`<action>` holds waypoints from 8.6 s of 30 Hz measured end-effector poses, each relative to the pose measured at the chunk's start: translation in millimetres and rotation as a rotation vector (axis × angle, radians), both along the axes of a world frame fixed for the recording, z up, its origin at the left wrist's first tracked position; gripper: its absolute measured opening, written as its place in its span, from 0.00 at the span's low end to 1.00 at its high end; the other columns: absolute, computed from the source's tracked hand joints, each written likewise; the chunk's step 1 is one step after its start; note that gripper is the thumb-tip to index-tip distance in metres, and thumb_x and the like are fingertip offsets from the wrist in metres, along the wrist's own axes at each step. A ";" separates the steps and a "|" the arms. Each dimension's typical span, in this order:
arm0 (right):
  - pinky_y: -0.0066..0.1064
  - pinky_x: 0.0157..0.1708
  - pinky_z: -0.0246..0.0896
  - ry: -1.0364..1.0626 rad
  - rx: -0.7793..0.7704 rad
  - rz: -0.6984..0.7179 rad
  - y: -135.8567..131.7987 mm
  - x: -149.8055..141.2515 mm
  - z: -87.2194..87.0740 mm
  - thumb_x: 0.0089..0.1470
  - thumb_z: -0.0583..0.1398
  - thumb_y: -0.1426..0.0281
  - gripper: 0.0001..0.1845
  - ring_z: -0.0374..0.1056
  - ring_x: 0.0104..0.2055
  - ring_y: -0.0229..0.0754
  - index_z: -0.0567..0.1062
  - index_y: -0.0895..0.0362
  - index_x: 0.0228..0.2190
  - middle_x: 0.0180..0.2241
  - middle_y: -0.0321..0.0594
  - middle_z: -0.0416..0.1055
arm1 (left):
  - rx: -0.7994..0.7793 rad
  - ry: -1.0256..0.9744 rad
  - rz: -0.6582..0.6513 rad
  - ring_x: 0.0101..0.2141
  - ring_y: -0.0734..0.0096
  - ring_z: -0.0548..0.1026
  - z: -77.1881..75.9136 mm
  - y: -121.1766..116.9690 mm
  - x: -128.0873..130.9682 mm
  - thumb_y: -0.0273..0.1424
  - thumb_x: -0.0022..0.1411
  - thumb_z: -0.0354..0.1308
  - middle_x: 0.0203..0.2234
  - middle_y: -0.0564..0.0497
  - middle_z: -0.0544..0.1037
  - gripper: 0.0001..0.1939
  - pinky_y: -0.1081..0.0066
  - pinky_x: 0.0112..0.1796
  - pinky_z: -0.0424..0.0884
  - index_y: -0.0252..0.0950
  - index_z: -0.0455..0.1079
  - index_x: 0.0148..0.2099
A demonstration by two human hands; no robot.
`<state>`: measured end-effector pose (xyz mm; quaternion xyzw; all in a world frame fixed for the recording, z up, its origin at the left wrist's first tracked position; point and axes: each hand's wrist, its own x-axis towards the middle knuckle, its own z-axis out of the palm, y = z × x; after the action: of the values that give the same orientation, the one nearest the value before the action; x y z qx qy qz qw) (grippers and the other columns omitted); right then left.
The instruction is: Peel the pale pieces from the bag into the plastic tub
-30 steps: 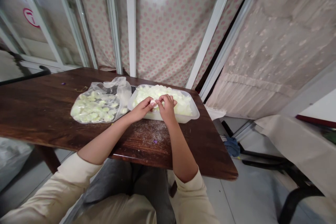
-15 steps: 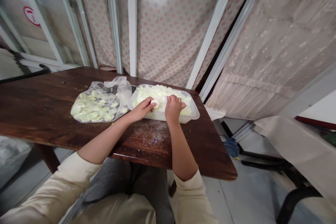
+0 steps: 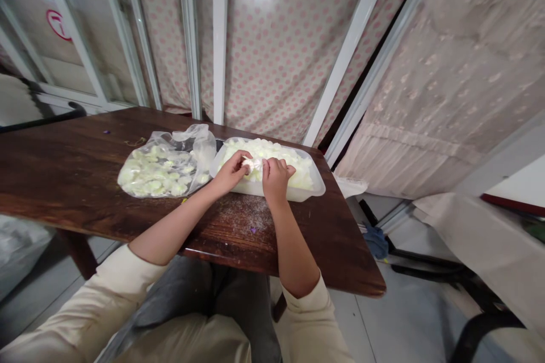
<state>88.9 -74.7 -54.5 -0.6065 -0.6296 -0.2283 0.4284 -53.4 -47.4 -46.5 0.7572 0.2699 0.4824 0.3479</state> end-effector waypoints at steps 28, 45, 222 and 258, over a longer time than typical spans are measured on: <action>0.36 0.39 0.39 0.095 0.074 -0.159 -0.1 10.0 2.0 0.56 0.49 0.60 0.15 0.59 0.38 0.43 0.70 0.56 0.32 0.32 0.39 0.70 | 0.104 0.075 0.034 0.27 0.76 0.60 5.7 -4.4 1.7 0.37 0.56 0.51 0.22 0.55 0.59 0.13 0.73 0.31 0.57 0.34 0.58 0.24; 0.32 0.38 0.44 0.202 -0.018 0.308 -5.3 -1.1 9.0 0.56 0.49 0.61 0.19 0.60 0.31 0.35 0.64 0.57 0.19 0.22 0.32 0.64 | 0.086 0.053 -0.013 0.28 0.76 0.62 3.4 -3.6 2.3 0.37 0.56 0.51 0.24 0.54 0.64 0.12 0.74 0.30 0.58 0.34 0.63 0.29; 0.34 0.38 0.41 -0.033 -0.041 0.064 -4.1 3.7 3.1 0.57 0.48 0.64 0.19 0.58 0.32 0.38 0.67 0.58 0.20 0.23 0.35 0.64 | 0.002 0.009 -0.022 0.25 0.77 0.59 2.5 -1.7 1.8 0.40 0.56 0.50 0.22 0.55 0.64 0.14 0.74 0.30 0.57 0.34 0.61 0.28; 0.35 0.41 0.43 0.221 0.070 0.116 -4.3 7.7 5.3 0.57 0.45 0.59 0.16 0.59 0.38 0.40 0.65 0.56 0.30 0.32 0.37 0.65 | 0.018 -0.005 -0.043 0.27 0.76 0.58 2.2 -1.3 1.6 0.39 0.58 0.48 0.23 0.55 0.60 0.12 0.73 0.32 0.56 0.35 0.58 0.29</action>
<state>96.6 -79.0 -49.2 -0.5750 -0.6043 -0.1568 0.5287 -51.8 -48.7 -44.3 0.7648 0.2484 0.4791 0.3520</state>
